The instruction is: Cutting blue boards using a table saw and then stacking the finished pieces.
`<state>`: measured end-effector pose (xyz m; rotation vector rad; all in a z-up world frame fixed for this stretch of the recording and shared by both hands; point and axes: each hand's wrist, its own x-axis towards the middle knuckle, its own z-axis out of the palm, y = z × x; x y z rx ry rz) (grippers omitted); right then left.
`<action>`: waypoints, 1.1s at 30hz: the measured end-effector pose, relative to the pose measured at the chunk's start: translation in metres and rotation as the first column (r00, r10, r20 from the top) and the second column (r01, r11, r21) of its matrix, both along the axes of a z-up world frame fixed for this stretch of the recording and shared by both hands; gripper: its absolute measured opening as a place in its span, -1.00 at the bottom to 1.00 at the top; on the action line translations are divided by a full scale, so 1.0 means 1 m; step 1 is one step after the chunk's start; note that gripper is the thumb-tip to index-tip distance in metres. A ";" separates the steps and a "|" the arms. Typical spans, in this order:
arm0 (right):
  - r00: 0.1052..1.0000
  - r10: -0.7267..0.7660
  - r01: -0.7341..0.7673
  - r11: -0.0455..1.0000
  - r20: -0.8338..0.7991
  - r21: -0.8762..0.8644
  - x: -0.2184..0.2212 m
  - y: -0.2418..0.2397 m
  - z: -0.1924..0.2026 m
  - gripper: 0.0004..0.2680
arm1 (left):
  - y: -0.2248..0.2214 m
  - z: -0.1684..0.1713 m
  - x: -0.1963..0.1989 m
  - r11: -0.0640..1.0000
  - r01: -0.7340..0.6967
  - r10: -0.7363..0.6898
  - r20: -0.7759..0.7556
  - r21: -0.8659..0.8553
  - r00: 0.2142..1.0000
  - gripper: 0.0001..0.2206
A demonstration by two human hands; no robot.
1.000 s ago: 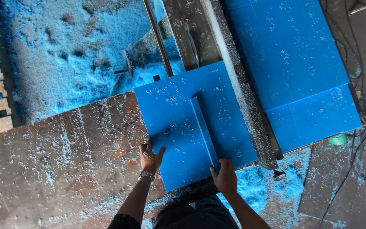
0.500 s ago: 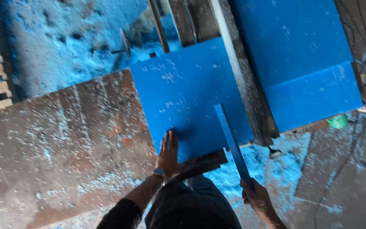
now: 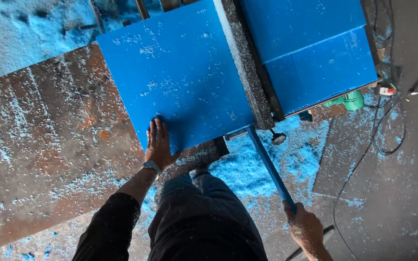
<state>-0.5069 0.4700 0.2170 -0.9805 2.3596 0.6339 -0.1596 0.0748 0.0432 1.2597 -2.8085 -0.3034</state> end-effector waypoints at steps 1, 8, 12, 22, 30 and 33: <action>1.000 0.001 -0.001 1.000 -0.002 -0.006 -0.001 -0.004 0.001 -0.59 | -0.001 -0.002 -0.001 1.000 -0.001 0.001 -0.002 -0.006 1.000 0.05; 0.999 0.023 -0.022 0.997 -0.024 0.072 -0.004 -0.013 -0.004 -0.57 | -0.003 -0.003 0.001 1.000 0.014 -0.014 0.039 0.001 0.999 0.08; 0.999 -0.016 0.018 0.996 -0.027 0.087 0.001 -0.017 -0.006 -0.57 | -0.001 -0.010 0.004 1.000 -0.009 0.009 0.027 0.027 1.000 0.09; 0.993 -0.093 0.086 0.991 0.078 0.098 -0.044 0.056 -0.121 -0.57 | 0.000 -0.015 0.004 0.999 -0.040 0.040 -0.004 0.011 0.999 0.18; 0.998 0.009 -0.015 0.995 -0.054 -0.101 -0.043 0.067 -0.136 -0.58 | 0.000 -0.024 0.005 0.999 -0.018 0.018 -0.006 -0.026 1.000 0.15; 0.986 0.071 -0.091 0.987 -0.151 -0.133 -0.048 0.077 -0.160 -0.57 | 0.000 -0.020 0.002 0.998 -0.031 0.030 -0.007 -0.053 1.000 0.16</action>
